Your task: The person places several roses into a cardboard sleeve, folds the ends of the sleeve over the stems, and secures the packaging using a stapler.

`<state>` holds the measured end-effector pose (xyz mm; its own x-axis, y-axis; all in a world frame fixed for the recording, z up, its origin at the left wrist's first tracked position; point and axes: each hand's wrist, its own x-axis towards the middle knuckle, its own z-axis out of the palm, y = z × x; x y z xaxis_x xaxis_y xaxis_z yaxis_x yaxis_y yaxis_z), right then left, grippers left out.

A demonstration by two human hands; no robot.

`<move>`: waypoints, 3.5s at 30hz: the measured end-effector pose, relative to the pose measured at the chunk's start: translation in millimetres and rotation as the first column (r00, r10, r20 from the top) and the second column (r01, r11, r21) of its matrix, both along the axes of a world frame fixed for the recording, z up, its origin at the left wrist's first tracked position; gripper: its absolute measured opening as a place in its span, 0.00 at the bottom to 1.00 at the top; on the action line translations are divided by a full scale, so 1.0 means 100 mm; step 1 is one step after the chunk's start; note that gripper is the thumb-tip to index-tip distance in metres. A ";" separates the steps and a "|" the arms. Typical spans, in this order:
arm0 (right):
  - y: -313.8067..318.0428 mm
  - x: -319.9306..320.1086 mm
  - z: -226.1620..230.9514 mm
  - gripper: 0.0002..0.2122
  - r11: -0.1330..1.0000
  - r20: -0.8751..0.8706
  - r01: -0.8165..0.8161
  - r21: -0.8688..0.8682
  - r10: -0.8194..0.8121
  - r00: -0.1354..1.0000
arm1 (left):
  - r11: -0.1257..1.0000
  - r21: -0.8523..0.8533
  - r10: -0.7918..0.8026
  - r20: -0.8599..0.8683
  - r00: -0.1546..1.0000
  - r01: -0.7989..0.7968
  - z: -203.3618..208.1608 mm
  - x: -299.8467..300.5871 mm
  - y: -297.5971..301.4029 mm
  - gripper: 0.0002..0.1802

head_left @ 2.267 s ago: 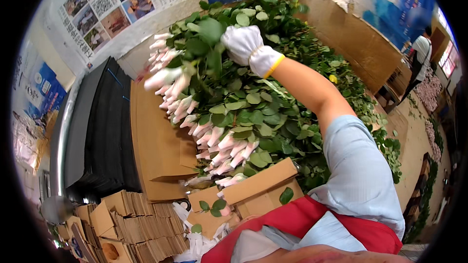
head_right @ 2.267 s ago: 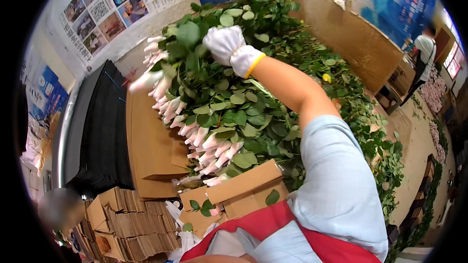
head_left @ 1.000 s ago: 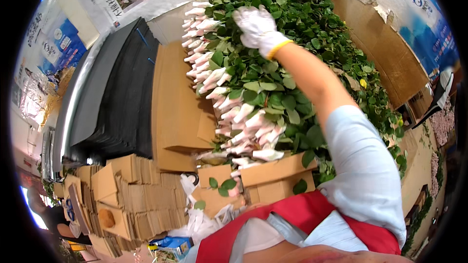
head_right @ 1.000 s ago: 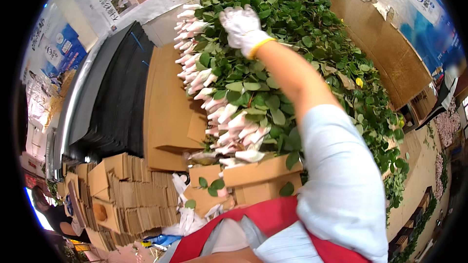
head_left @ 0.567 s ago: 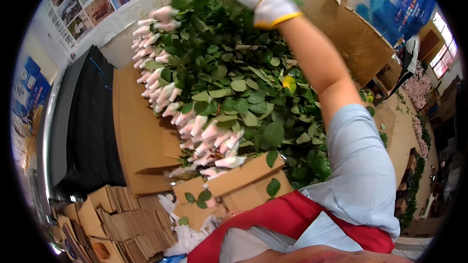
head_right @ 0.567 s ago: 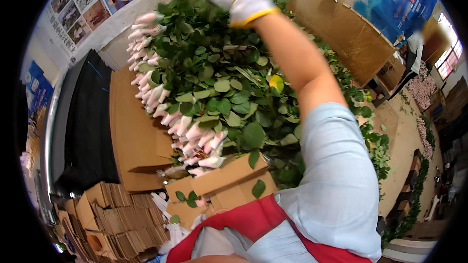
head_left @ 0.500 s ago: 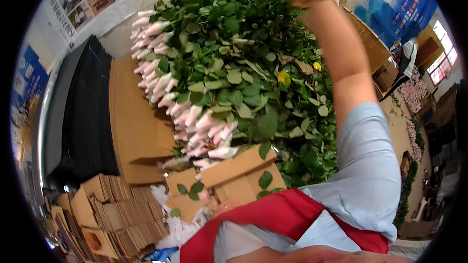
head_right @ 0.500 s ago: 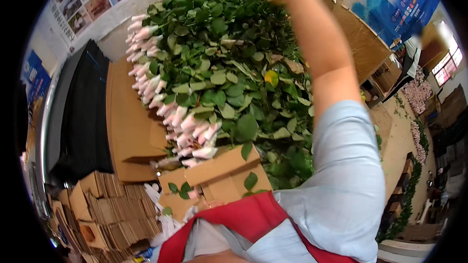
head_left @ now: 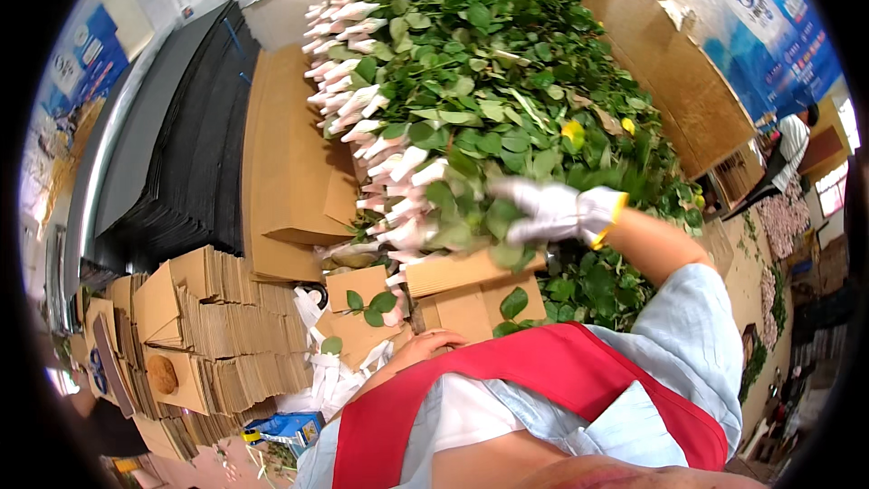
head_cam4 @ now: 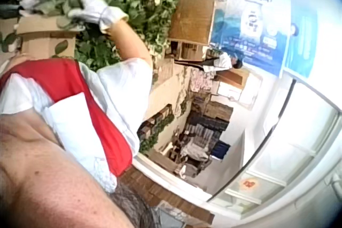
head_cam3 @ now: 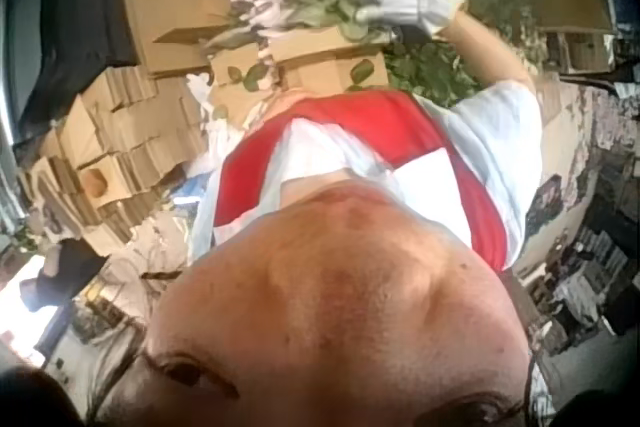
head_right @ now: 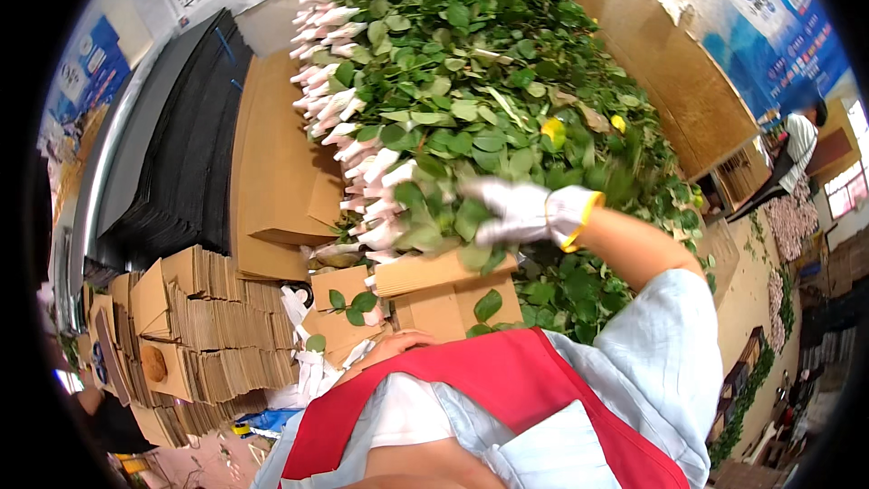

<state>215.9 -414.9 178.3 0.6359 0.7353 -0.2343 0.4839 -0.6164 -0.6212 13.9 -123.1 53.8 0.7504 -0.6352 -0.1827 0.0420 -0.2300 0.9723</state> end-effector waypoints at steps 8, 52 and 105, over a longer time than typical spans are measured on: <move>0.91 1.97 1.07 0.19 0.909 0.702 0.173 0.380 -0.405 0.585 | 0.999 -0.032 0.031 0.106 0.994 -0.028 -0.23 0.01 0.05 0.16; -0.63 -0.01 -1.33 0.27 0.986 0.492 0.084 -0.145 -0.002 0.871 | 0.999 -0.016 0.050 0.160 0.986 -0.048 -0.11 -0.05 -0.01 0.16; 1.38 1.97 -0.17 0.10 0.932 0.764 0.355 0.076 -0.283 0.580 | 0.998 0.029 0.056 0.145 0.988 -0.060 -0.62 -0.22 0.01 0.20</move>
